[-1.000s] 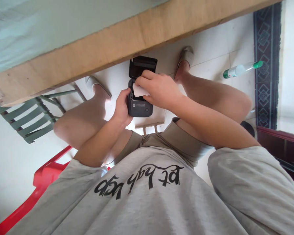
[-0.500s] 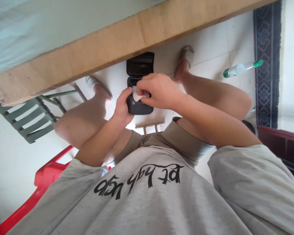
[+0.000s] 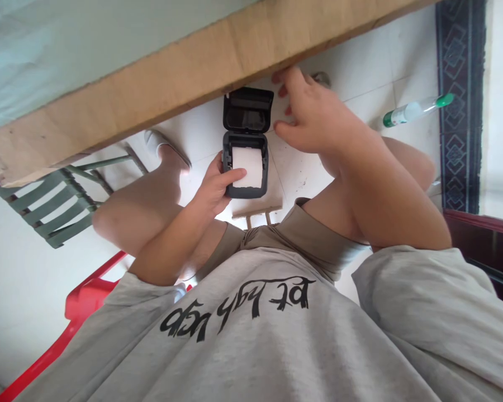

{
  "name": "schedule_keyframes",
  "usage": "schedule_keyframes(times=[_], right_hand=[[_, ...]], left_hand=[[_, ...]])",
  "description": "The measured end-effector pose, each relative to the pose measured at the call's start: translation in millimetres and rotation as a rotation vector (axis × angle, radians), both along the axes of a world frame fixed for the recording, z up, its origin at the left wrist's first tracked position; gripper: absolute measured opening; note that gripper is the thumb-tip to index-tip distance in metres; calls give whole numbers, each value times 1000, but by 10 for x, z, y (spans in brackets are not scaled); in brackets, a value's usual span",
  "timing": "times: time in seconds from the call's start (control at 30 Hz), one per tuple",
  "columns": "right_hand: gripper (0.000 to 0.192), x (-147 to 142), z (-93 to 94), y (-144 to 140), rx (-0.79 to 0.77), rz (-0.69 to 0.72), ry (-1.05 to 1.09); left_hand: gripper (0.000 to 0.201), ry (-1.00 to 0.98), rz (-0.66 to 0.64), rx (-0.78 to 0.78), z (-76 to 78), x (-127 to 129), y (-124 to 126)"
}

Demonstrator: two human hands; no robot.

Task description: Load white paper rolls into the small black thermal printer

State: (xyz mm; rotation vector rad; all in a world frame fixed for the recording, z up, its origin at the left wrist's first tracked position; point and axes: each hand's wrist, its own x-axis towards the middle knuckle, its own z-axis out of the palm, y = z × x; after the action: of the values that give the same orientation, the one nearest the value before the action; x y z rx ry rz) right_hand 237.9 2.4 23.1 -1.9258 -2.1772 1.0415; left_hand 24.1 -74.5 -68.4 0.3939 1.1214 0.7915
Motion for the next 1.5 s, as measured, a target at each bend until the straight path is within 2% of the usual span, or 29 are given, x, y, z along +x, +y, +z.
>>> schedule_keyframes(times=[0.03,0.07,0.2,0.23,0.3,0.37,0.43,0.53,0.67,0.8,0.93,1.03,1.1,1.33,1.5], right_hand=[[79,-12,-7,3,-18,20,34],[78,-24,-7,7,-46,31,74],[39,-48,9,14,-141,-40,207],[35,-45,-16,16,-142,-49,227],[42,-35,-126,24,-107,15,245],[62,-29,-283,36,-74,167,238],[81,-37,-422,43,-107,312,235],[95,-80,-514,28,-166,377,251],[93,-196,-480,-45,-87,381,166],[64,-321,-389,-98,54,339,22],[47,-303,-257,-74,127,277,95],[45,-230,-215,-42,157,186,107],[45,-208,-238,-26,146,176,96],[52,-278,-361,4,73,270,44],[54,-315,-242,55,116,353,-4]], left_hand=[[72,3,-2,3,3,4,1],[71,9,-3,5,2,9,3],[69,32,-8,34,-35,16,8],[70,31,-11,47,-46,14,9],[76,6,-15,69,-57,10,9],[83,-36,-9,80,-46,8,6],[86,-63,2,87,-23,11,0],[83,-66,2,90,-8,13,-10],[78,-39,38,130,-66,-17,2],[65,1,133,120,-115,-72,34],[60,-6,88,117,-47,-86,44],[59,-12,93,116,14,-64,46],[56,-15,111,102,24,-39,53],[37,-66,163,108,-52,92,92],[31,-123,195,179,19,56,97]])
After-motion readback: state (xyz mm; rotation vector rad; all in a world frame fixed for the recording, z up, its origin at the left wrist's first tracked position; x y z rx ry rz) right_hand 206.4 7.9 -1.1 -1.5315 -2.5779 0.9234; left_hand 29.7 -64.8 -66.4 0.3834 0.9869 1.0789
